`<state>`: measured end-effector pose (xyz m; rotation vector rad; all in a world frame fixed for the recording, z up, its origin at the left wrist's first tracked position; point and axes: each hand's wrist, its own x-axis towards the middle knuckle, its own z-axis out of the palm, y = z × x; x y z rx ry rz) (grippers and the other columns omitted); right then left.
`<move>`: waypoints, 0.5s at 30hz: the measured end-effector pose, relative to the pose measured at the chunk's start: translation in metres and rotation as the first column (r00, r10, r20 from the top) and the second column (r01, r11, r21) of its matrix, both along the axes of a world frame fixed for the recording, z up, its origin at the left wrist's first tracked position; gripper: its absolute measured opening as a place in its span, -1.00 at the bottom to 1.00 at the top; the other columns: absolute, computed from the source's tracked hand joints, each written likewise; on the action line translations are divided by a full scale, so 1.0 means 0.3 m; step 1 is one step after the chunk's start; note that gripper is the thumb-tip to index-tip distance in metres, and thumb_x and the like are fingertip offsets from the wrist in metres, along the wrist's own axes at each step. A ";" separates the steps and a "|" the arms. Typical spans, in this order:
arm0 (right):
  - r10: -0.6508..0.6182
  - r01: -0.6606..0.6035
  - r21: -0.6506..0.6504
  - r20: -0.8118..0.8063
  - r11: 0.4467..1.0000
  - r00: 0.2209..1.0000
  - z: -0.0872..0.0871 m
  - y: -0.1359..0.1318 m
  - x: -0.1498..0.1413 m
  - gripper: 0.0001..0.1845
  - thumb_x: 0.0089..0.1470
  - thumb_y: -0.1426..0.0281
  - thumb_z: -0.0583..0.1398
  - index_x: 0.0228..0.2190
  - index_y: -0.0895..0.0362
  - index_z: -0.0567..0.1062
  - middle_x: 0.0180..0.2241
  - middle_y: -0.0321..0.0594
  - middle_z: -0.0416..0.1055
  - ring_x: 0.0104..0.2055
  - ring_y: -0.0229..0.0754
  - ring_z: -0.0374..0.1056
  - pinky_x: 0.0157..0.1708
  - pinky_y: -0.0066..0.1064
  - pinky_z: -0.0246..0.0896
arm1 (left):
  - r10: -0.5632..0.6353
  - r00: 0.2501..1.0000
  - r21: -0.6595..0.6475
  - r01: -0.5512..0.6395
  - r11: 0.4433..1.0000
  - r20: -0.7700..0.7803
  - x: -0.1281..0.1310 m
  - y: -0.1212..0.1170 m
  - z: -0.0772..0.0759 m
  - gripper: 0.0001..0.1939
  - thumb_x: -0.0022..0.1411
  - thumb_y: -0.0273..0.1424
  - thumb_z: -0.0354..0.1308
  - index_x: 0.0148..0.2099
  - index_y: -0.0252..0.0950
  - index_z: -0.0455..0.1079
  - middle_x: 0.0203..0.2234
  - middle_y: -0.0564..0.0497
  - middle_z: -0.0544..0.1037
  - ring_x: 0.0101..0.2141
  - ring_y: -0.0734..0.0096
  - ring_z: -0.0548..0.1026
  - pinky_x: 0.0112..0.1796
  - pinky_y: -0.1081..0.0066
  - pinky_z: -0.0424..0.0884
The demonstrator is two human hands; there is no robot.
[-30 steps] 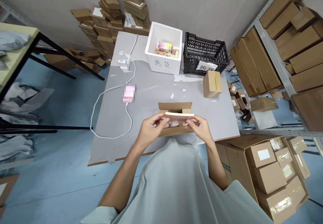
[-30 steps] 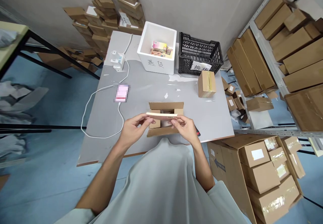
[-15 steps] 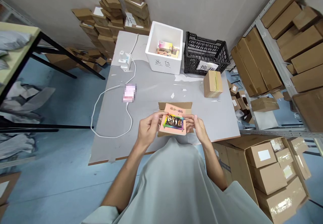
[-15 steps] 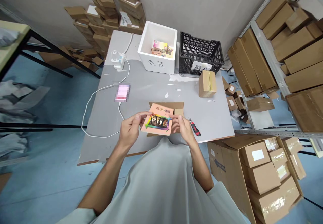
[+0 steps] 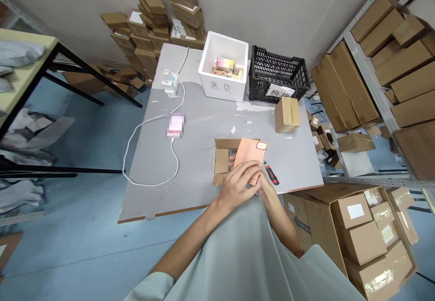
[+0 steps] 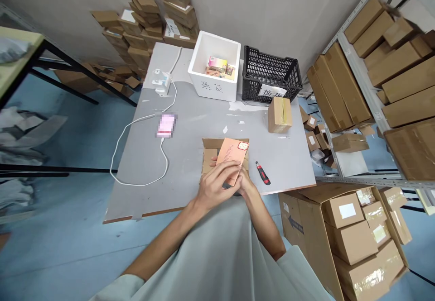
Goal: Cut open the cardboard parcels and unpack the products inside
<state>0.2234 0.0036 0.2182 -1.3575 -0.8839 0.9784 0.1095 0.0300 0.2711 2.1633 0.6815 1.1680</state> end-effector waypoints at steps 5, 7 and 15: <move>-0.065 0.028 -0.122 -0.316 0.992 0.947 0.001 -0.040 0.053 -0.37 0.14 -0.09 0.46 0.08 0.04 0.67 0.07 -0.07 0.73 0.19 0.13 0.64 0.15 -0.10 0.61 | 0.093 0.991 -0.420 -0.044 0.906 0.098 -0.053 0.048 -0.058 -0.70 0.40 -0.29 0.31 0.13 -0.20 0.63 0.03 -0.14 0.74 -0.20 0.29 0.69 -0.23 0.36 0.63; -0.093 0.026 -0.179 -0.374 0.984 0.923 -0.023 -0.076 0.076 -0.20 -0.04 0.02 0.59 0.18 0.01 0.62 0.14 -0.07 0.71 0.21 0.11 0.63 0.19 -0.13 0.58 | 0.127 0.988 -0.662 -0.036 0.749 0.089 -0.096 0.075 -0.106 -0.64 0.38 -0.17 0.30 0.11 -0.24 0.63 -0.11 -0.11 0.74 -0.30 0.33 0.64 -0.31 0.40 0.59; 0.051 -0.220 -0.383 -0.405 0.897 0.913 -0.195 -0.250 0.007 0.25 -0.07 -0.22 0.59 0.51 -0.13 0.36 0.10 0.02 0.70 -0.30 0.07 0.72 -0.29 -0.13 0.63 | 0.049 0.999 -0.965 -0.017 0.261 -0.004 -0.289 0.031 -0.364 -0.24 -0.06 0.12 0.50 0.04 -0.30 0.55 -0.33 -0.07 0.70 -0.53 0.34 0.51 -0.58 0.43 0.36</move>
